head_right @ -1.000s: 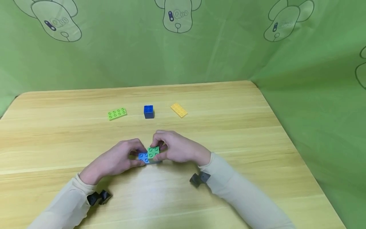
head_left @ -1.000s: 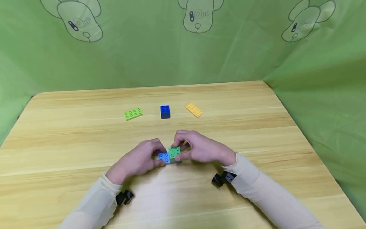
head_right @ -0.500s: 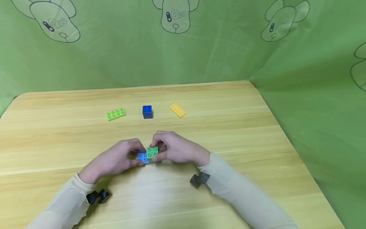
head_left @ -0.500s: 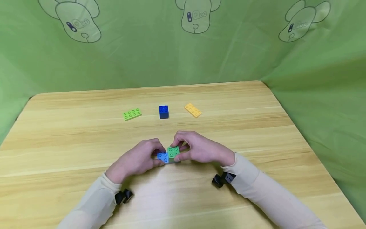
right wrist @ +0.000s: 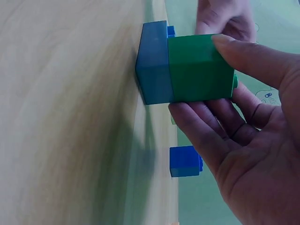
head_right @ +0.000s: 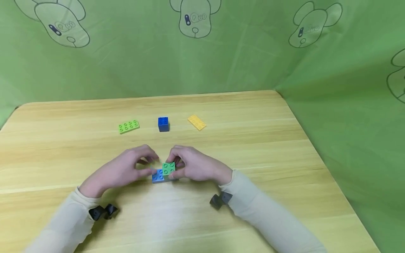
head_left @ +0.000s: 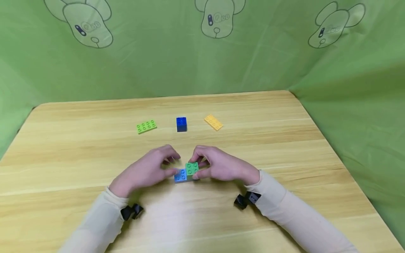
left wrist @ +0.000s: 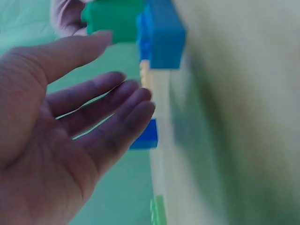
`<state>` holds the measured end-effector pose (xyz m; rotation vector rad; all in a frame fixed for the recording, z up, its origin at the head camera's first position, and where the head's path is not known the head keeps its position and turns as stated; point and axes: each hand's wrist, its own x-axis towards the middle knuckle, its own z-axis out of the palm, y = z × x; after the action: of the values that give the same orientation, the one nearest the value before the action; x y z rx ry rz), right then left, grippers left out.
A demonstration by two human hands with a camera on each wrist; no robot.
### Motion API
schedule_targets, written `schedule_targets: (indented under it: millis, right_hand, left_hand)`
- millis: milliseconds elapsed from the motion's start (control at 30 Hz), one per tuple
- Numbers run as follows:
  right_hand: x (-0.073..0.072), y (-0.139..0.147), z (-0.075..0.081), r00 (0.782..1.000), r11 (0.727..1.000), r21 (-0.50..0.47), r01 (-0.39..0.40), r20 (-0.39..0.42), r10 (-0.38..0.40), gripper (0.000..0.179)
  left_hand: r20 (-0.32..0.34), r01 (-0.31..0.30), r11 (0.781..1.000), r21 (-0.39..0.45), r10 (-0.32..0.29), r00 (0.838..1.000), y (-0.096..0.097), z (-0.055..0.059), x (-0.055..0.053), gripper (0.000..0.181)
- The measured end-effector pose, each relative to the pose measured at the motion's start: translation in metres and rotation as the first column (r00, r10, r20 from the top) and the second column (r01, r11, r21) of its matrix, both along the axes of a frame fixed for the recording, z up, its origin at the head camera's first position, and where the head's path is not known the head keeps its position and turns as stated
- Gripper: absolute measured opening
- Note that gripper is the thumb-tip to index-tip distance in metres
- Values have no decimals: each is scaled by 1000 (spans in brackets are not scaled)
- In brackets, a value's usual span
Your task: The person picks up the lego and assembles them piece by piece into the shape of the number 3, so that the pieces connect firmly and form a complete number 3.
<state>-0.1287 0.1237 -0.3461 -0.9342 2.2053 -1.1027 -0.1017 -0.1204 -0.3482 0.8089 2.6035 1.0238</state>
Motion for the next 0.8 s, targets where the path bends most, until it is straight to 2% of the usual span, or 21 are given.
schedule_targets:
  millis: [100,200,333,500,567,633,700,800]
  right_hand:
    - [1,-1,0,1000,1000,19,6,-6,-6,28]
    - [2,-1,0,1000,999,39,20,-8,-20,28]
    - [3,-1,0,999,998,46,41,-3,-41,29]
    - [4,-1,-2,999,998,39,50,6,-50,29]
    - [4,-1,-3,999,998,35,46,4,-46,29]
    - [3,-1,-4,999,999,33,41,1,-41,28]
    - [3,-1,-4,999,999,29,40,1,-40,28]
    - [3,0,-4,999,999,28,45,3,-45,28]
  left_hand:
    - [-23,-88,994,65,90,996,-11,6,-6,32]
    - [-46,-185,977,107,191,980,-22,11,-11,31]
    - [-92,-284,948,142,298,950,-34,18,-19,32]
    - [-129,-383,908,170,406,905,-42,23,-25,38]
    - [-127,-416,893,172,439,889,-46,23,-28,42]
    - [-121,-435,883,177,459,880,-50,22,-31,45]
    - [-120,-439,881,175,461,879,-53,22,-37,46]
    - [-119,-432,890,149,450,885,-59,20,-46,47]
